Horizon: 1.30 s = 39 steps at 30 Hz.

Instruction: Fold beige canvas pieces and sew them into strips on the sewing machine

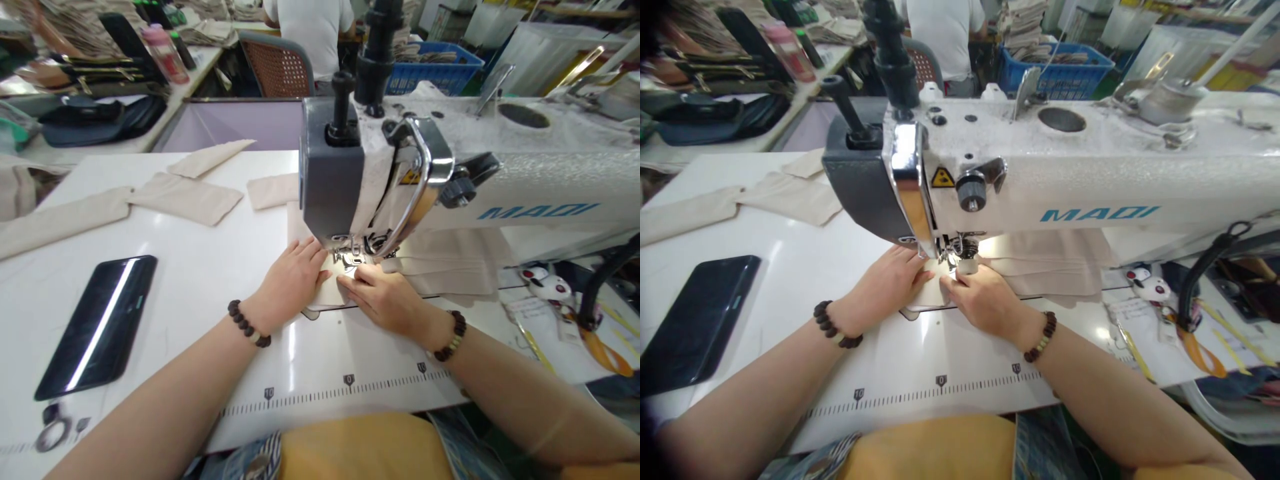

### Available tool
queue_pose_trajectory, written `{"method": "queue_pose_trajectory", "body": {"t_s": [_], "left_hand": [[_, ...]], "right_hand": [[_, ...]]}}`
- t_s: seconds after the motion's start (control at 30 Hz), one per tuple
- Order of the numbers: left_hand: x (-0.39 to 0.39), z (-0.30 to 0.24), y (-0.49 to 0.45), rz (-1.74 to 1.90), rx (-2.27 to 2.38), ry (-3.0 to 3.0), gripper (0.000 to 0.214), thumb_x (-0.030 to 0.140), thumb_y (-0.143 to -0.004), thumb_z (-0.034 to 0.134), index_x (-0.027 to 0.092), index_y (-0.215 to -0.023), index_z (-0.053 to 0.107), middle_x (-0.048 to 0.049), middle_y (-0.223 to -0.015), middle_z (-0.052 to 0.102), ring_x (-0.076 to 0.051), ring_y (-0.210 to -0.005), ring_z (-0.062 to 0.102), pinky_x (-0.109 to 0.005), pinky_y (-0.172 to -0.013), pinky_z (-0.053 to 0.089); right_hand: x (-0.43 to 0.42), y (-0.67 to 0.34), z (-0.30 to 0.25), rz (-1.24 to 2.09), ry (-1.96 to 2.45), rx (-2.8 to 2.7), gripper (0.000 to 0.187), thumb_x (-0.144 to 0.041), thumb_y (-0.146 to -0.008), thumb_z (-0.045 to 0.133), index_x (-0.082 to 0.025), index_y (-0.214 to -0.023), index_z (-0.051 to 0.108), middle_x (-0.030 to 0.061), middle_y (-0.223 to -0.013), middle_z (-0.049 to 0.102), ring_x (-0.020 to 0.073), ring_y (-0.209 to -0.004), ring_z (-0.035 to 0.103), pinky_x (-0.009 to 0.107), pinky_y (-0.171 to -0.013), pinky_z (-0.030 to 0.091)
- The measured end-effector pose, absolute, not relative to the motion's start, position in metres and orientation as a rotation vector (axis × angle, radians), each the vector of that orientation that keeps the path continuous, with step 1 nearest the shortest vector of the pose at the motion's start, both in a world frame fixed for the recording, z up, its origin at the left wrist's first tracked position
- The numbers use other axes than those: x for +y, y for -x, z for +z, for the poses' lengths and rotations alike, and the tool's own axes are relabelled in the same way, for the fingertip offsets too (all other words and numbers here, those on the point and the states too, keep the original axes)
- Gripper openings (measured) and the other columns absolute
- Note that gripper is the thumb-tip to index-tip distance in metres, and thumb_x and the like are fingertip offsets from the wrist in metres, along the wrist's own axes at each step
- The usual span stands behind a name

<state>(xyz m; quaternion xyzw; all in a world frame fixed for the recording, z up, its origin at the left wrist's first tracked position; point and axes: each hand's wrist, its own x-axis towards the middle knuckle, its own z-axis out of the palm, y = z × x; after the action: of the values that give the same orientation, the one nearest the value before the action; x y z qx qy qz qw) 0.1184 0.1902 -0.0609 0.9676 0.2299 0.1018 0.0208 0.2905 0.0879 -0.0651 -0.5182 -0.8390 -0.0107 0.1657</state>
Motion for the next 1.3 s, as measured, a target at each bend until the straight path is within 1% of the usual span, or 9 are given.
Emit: {"method": "queue_pose_trajectory", "body": {"t_s": [0.33,0.53,0.63,0.7,0.8,0.9,1.1,1.3], "left_hand": [[0.190,-0.059,-0.119,0.307,0.709,-3.000,0.012,0.021,-0.085,0.052,0.011,-0.092,0.054,-0.0126,-0.101,0.058,-0.027,-0.104,0.051,-0.043,-0.090,0.042],[0.194,-0.062,-0.119,0.340,0.694,-3.008,0.013,0.019,-0.086,0.051,0.009,-0.094,0.056,-0.0131,-0.101,0.058,-0.027,-0.103,0.052,-0.043,-0.088,0.043],[0.192,-0.061,-0.116,0.382,0.564,-3.007,0.013,0.015,-0.087,0.048,0.009,-0.091,0.058,-0.0114,-0.101,0.059,-0.024,-0.099,0.053,-0.039,-0.087,0.045],[0.187,-0.058,-0.112,0.392,0.411,-2.971,0.016,0.016,-0.089,0.046,0.010,-0.088,0.061,-0.0095,-0.101,0.059,-0.021,-0.095,0.054,-0.035,-0.086,0.046],[0.178,-0.050,-0.107,0.286,0.274,-2.889,0.021,0.021,-0.090,0.045,0.012,-0.085,0.063,-0.0064,-0.093,0.060,-0.017,-0.085,0.056,-0.030,-0.077,0.048],[0.173,-0.044,-0.105,0.205,0.256,-2.847,0.023,0.021,-0.090,0.045,0.012,-0.082,0.064,-0.0053,-0.086,0.061,-0.016,-0.081,0.056,-0.029,-0.073,0.048],[0.175,-0.045,-0.105,0.236,0.278,-2.832,0.024,0.028,-0.090,0.047,0.013,-0.084,0.064,-0.0055,-0.091,0.062,-0.016,-0.081,0.057,-0.029,-0.072,0.049],[0.176,-0.048,-0.106,0.282,0.304,-2.837,0.023,0.026,-0.089,0.048,0.013,-0.080,0.065,-0.0047,-0.088,0.063,-0.016,-0.079,0.057,-0.028,-0.071,0.049]], "right_hand": [[0.088,-0.290,-0.066,-0.036,1.492,-2.372,0.032,-0.025,-0.095,0.032,-0.013,-0.100,0.061,0.0064,-0.076,0.054,0.0158,-0.066,0.045,0.027,-0.056,0.032],[0.089,-0.289,-0.067,-0.053,1.511,-2.367,0.032,-0.025,-0.095,0.031,-0.012,-0.102,0.060,0.0064,-0.076,0.055,0.0158,-0.066,0.044,0.027,-0.057,0.032],[0.088,-0.290,-0.066,-0.057,1.485,-2.406,0.033,-0.024,-0.095,0.030,-0.012,-0.100,0.060,0.0052,-0.073,0.054,0.0157,-0.065,0.044,0.028,-0.057,0.030],[0.087,-0.292,-0.065,-0.050,1.414,-2.459,0.034,-0.023,-0.096,0.028,-0.013,-0.095,0.062,0.0038,-0.069,0.053,0.0154,-0.063,0.044,0.028,-0.058,0.030],[0.084,-0.295,-0.064,-0.028,1.314,-2.500,0.037,-0.023,-0.096,0.028,-0.014,-0.088,0.063,0.0023,-0.065,0.050,0.0147,-0.061,0.042,0.029,-0.057,0.028],[0.081,-0.297,-0.062,0.008,1.257,-2.507,0.037,-0.024,-0.096,0.030,-0.015,-0.084,0.064,0.0016,-0.064,0.050,0.0143,-0.060,0.042,0.029,-0.057,0.027],[0.078,-0.300,-0.058,0.043,1.238,-2.511,0.037,-0.028,-0.096,0.032,-0.015,-0.083,0.064,0.0016,-0.065,0.050,0.0143,-0.060,0.042,0.030,-0.057,0.028],[0.078,-0.302,-0.059,0.011,1.216,-2.530,0.036,-0.028,-0.096,0.032,-0.015,-0.084,0.064,0.0014,-0.065,0.050,0.0140,-0.059,0.041,0.030,-0.056,0.027]]}}
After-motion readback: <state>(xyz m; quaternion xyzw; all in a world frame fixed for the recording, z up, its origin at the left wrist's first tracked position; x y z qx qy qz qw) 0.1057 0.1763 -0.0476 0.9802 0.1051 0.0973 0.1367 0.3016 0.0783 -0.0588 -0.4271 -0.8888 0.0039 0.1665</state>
